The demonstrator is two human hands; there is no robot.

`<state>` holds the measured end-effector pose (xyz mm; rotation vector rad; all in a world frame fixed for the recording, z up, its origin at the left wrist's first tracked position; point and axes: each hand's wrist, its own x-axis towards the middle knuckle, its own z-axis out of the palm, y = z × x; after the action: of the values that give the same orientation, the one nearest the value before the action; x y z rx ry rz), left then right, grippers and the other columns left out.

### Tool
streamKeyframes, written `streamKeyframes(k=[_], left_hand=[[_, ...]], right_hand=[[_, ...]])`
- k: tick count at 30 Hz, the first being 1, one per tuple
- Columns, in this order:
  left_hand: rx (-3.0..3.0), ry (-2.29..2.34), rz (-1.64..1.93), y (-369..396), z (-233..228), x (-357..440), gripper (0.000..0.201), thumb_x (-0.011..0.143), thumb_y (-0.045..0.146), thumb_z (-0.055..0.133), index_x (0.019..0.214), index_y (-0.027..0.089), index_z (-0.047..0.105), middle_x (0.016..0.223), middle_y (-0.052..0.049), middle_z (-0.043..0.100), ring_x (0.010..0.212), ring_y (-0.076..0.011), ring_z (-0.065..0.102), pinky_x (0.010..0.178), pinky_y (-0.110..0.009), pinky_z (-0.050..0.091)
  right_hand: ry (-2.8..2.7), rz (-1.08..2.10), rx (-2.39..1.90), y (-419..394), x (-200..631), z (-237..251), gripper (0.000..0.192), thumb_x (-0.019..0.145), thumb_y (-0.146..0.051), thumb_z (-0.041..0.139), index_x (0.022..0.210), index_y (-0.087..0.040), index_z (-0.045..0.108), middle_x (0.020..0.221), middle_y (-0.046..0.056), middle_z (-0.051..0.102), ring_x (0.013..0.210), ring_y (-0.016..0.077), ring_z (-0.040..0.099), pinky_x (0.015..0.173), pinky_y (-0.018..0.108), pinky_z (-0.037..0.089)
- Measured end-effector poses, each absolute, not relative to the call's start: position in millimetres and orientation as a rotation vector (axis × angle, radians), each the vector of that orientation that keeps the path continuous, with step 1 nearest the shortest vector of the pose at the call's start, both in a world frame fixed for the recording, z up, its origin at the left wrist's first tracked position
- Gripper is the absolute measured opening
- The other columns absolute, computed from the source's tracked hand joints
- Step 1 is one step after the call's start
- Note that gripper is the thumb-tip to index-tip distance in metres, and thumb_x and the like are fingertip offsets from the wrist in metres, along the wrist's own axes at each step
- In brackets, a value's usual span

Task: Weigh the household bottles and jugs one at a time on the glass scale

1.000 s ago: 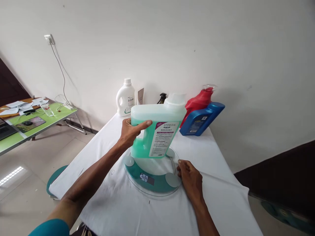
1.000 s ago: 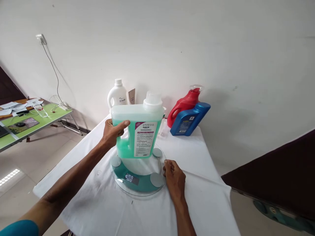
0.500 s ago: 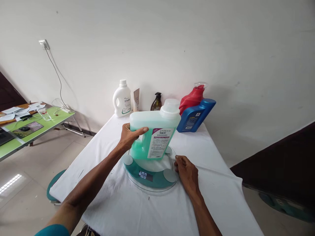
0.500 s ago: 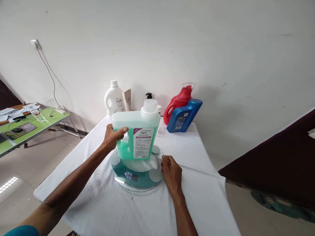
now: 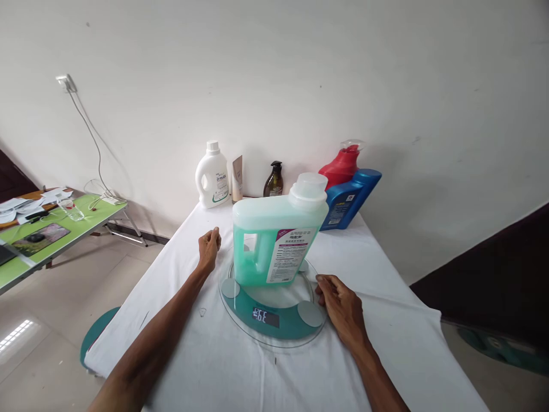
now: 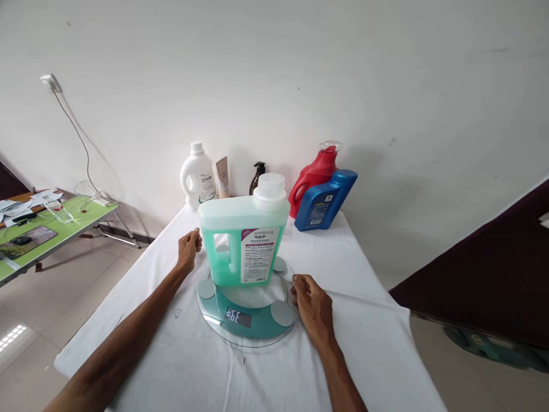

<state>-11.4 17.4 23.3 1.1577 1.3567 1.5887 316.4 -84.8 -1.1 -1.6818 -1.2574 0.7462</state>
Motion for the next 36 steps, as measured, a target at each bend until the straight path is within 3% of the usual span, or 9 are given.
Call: streamKeyframes(k=[4, 14, 36], left_hand=[[1.291, 1.458, 1.464, 24, 0, -17, 0.061, 0.087, 0.073, 0.061, 0.057, 0.023, 0.045, 0.055, 0.003, 0.042, 0.055, -0.0120, 0.037, 0.056, -0.028, 0.031], [1.441, 1.480, 1.420, 30, -7, -17, 0.054, 0.093, 0.061, 0.055, 0.056, 0.022, 0.045, 0.055, 0.003, 0.044, 0.056, -0.0120, 0.038, 0.059, -0.029, 0.030], [1.509, 1.500, 1.373, 27, -6, -17, 0.051, 0.092, 0.058, 0.053, 0.056, 0.023, 0.044, 0.055, 0.003, 0.043, 0.057, -0.0121, 0.039, 0.060, -0.029, 0.031]], right_hand=[[-1.252, 0.727, -1.703, -82, 318, -4, 0.051, 0.084, -0.072, 0.056, 0.090, -0.023, 0.071, 0.075, 0.006, 0.074, 0.061, 0.0212, 0.065, 0.063, 0.033, 0.050], [-1.250, 0.707, -1.726, -81, 317, -3, 0.048, 0.083, -0.071, 0.058, 0.087, -0.025, 0.071, 0.072, 0.005, 0.074, 0.059, 0.0213, 0.065, 0.061, 0.033, 0.050], [-1.265, 0.696, -1.747, -84, 313, 3, 0.049, 0.080, -0.072, 0.056, 0.089, -0.025, 0.071, 0.073, 0.005, 0.074, 0.060, 0.0229, 0.068, 0.064, 0.034, 0.051]])
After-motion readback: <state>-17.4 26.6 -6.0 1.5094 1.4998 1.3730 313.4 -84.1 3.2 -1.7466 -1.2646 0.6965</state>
